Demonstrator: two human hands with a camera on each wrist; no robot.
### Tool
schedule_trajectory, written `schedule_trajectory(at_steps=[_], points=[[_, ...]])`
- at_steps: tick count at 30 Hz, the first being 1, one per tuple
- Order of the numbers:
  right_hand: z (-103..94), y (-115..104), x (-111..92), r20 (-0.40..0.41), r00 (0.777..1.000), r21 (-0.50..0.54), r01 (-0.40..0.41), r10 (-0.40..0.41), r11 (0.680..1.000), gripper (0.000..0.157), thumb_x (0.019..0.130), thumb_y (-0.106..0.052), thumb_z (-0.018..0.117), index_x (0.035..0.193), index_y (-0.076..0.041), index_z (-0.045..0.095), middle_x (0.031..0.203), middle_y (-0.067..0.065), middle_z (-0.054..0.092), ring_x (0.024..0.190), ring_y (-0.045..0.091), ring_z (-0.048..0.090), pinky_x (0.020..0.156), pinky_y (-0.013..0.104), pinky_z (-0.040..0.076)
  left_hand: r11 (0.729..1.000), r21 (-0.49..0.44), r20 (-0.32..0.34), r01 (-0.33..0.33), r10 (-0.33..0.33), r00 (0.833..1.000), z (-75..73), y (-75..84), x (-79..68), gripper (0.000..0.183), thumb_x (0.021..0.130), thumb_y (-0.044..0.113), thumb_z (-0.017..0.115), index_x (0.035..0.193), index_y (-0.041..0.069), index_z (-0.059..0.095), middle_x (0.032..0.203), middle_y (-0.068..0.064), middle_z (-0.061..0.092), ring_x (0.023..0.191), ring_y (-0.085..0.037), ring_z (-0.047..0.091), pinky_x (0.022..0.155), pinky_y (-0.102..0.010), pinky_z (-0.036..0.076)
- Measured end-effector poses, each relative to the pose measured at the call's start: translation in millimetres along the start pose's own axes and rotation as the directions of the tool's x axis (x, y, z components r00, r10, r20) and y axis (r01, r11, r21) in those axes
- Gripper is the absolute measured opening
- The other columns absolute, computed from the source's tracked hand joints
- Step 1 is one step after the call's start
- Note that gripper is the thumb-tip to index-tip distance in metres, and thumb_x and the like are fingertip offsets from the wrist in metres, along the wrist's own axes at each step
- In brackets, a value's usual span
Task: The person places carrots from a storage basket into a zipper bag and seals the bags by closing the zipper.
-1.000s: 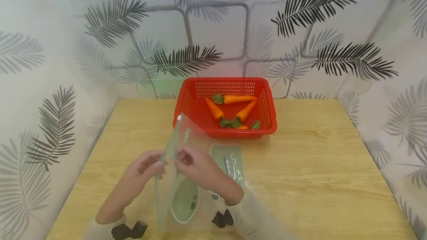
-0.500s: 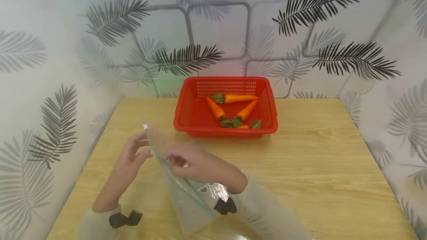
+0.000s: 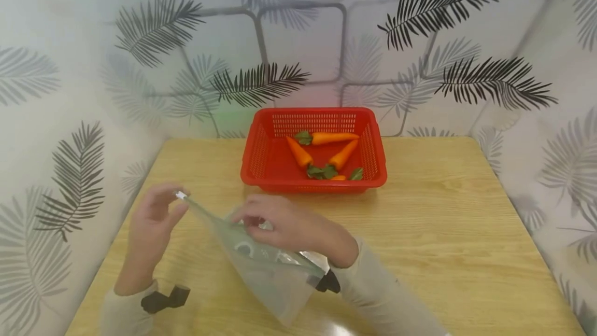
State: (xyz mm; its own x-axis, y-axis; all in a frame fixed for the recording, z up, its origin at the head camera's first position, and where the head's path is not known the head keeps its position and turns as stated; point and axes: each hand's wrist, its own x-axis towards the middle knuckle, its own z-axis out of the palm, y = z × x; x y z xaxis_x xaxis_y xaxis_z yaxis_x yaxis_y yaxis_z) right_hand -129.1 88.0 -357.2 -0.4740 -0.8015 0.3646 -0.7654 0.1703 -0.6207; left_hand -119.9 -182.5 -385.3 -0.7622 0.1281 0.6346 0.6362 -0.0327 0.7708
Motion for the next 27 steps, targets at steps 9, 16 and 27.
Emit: schedule_trajectory(at_steps=[9,16,27], points=[[-8.2,4.2,-1.2,-0.040,0.997,-0.004,-0.063,0.063,0.998,0.031,0.087,-0.008,0.064,0.118,-0.013,0.062,0.096,-0.008,0.058,0.089,0.003,0.055,0.079,0.020,0.048,0.999,-0.036,-0.057,0.020,-0.022,0.998,-17.0,9.5,2.9,0.025,0.076,-0.026,0.057,0.097,-0.012,0.054,0.093,-0.007,0.061,0.081,-0.014,0.059,0.068,-0.018,0.049],[-7.7,9.0,-10.0,-0.119,0.969,0.047,-0.214,0.219,0.976,0.029,0.087,-0.008,0.065,0.115,-0.013,0.061,0.097,-0.009,0.059,0.086,0.006,0.056,0.078,0.025,0.050,1.000,-0.001,-0.135,0.003,-0.003,0.991,-22.9,18.4,3.3,0.026,0.076,-0.026,0.057,0.098,-0.014,0.054,0.089,-0.007,0.062,0.076,-0.013,0.059,0.060,-0.018,0.046],[2.8,13.5,-20.2,-0.431,0.825,0.070,-0.373,0.365,0.925,0.011,0.087,-0.024,0.067,0.096,-0.017,0.064,0.086,-0.011,0.057,0.078,0.006,0.053,0.072,0.025,0.050,0.999,0.039,-0.249,-0.017,0.027,0.968,-17.5,30.6,4.8,0.021,0.076,-0.025,0.057,0.095,-0.019,0.052,0.089,-0.009,0.060,0.079,-0.015,0.058,0.068,-0.018,0.049]])
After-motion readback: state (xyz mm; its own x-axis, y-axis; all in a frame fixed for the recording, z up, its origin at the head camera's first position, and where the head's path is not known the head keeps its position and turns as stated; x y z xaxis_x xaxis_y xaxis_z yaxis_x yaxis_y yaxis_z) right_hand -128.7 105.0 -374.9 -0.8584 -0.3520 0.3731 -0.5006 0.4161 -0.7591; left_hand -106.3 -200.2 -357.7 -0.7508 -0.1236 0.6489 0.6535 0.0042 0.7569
